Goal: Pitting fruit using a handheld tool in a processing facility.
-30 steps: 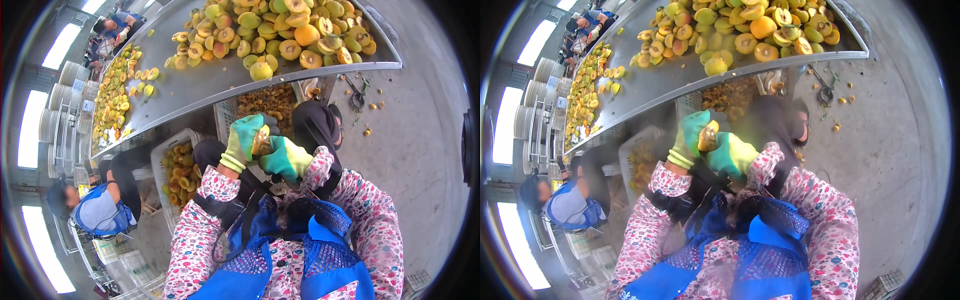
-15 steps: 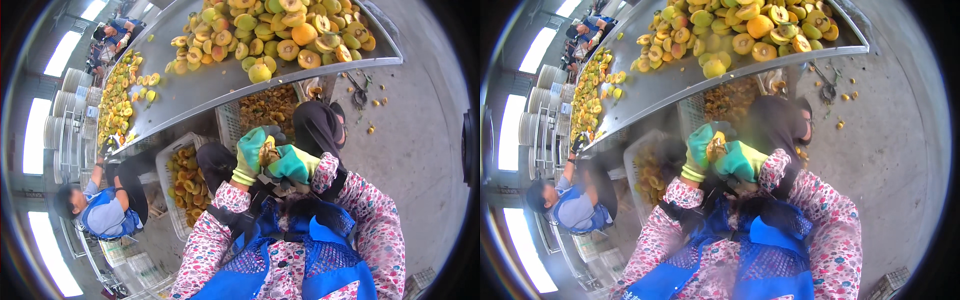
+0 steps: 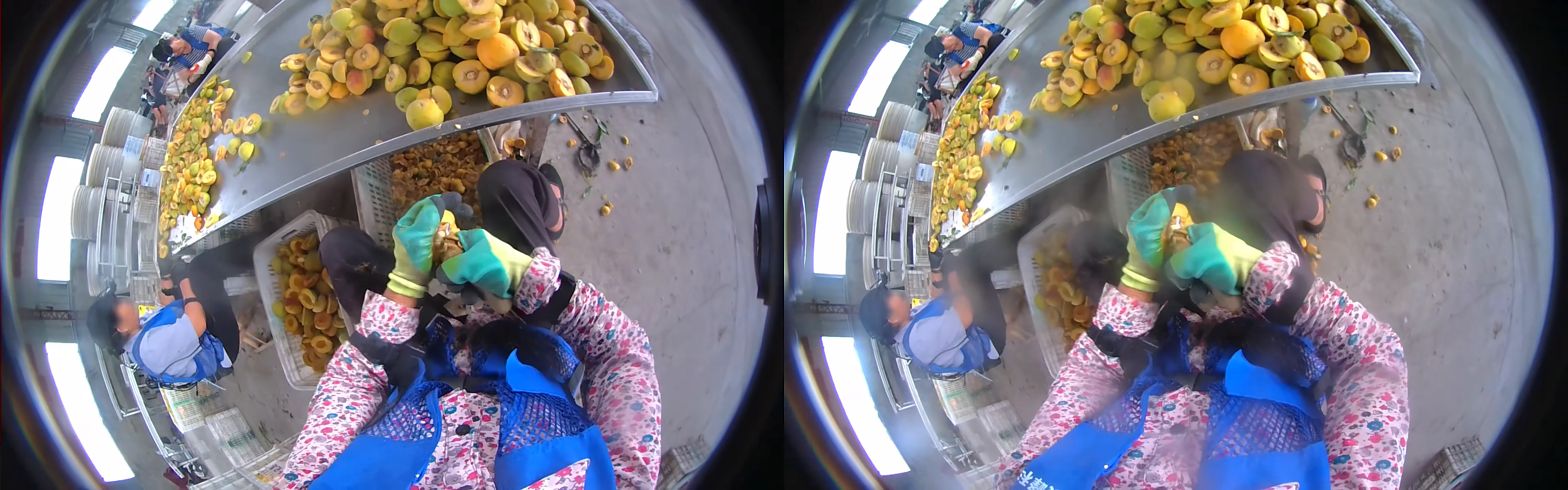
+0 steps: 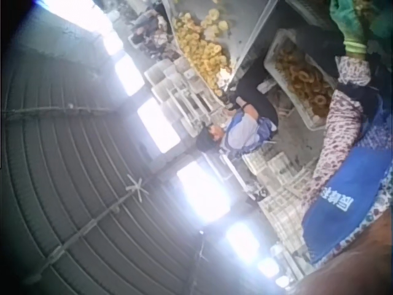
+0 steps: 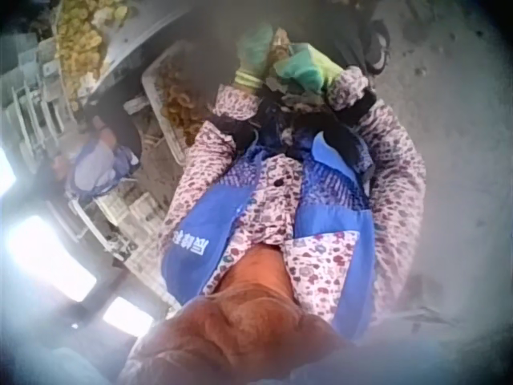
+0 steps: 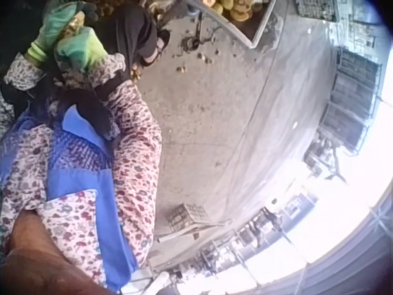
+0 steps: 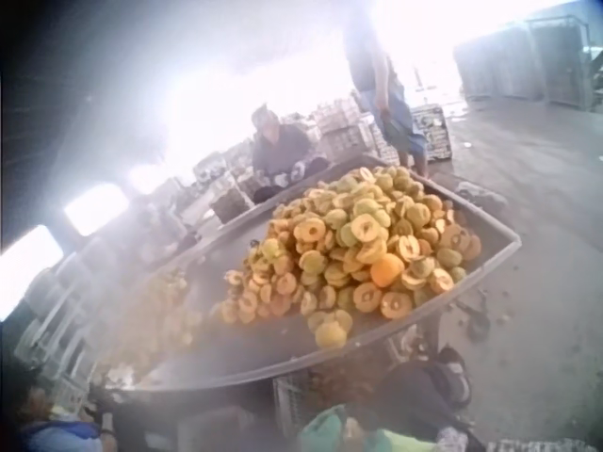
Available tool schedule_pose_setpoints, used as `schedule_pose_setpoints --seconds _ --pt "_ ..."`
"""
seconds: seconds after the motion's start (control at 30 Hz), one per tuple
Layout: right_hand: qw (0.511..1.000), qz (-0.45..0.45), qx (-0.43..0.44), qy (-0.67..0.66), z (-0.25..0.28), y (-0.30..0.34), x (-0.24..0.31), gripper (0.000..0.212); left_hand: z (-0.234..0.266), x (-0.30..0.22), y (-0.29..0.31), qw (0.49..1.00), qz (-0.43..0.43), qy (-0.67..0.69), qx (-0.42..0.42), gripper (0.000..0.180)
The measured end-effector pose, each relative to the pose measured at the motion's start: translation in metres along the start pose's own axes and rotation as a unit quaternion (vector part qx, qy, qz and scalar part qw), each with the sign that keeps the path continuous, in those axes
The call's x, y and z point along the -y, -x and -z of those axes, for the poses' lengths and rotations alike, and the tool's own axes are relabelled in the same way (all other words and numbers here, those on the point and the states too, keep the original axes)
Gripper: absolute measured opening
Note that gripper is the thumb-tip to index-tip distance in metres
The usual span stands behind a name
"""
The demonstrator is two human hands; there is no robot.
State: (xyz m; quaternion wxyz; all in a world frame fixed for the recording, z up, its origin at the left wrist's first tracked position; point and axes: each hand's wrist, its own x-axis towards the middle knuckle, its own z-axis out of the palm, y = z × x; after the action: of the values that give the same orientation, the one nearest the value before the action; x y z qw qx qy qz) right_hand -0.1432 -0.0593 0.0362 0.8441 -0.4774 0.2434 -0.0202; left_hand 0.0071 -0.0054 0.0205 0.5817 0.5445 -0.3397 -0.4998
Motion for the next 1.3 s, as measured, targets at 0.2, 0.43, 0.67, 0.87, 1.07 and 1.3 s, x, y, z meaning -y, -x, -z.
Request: schedule_pose_setpoints --seconds 0.2,0.43,0.67,0.87,1.07,1.3 --pt "0.991 -0.038 -0.068 0.11 -0.012 -0.007 0.002 0.028 0.016 -0.013 -0.006 0.946 -0.167 -0.254 0.112 0.03" --pt "0.89 0.098 -0.17 0.411 -0.017 0.002 -0.008 0.035 0.01 -0.024 -0.002 0.993 0.094 -0.024 0.06 0.036" --pt "0.993 -0.009 -0.02 -0.114 -0.018 0.008 0.013 0.018 -0.002 -0.026 -0.007 0.997 0.064 0.033 0.031 0.037" --pt "0.97 0.017 0.03 -0.24 -0.009 0.003 0.002 0.015 -0.001 -0.01 -0.014 0.996 0.046 0.074 0.001 0.038" --pt "0.974 0.171 0.043 -0.14 -0.009 -0.003 -0.014 0.02 0.009 0.014 -0.012 0.927 -0.189 -0.314 -0.074 0.032" --pt "0.972 0.065 0.023 -0.226 -0.02 0.004 0.006 0.022 0.043 -0.001 -0.013 0.952 -0.036 0.29 -0.097 0.054"
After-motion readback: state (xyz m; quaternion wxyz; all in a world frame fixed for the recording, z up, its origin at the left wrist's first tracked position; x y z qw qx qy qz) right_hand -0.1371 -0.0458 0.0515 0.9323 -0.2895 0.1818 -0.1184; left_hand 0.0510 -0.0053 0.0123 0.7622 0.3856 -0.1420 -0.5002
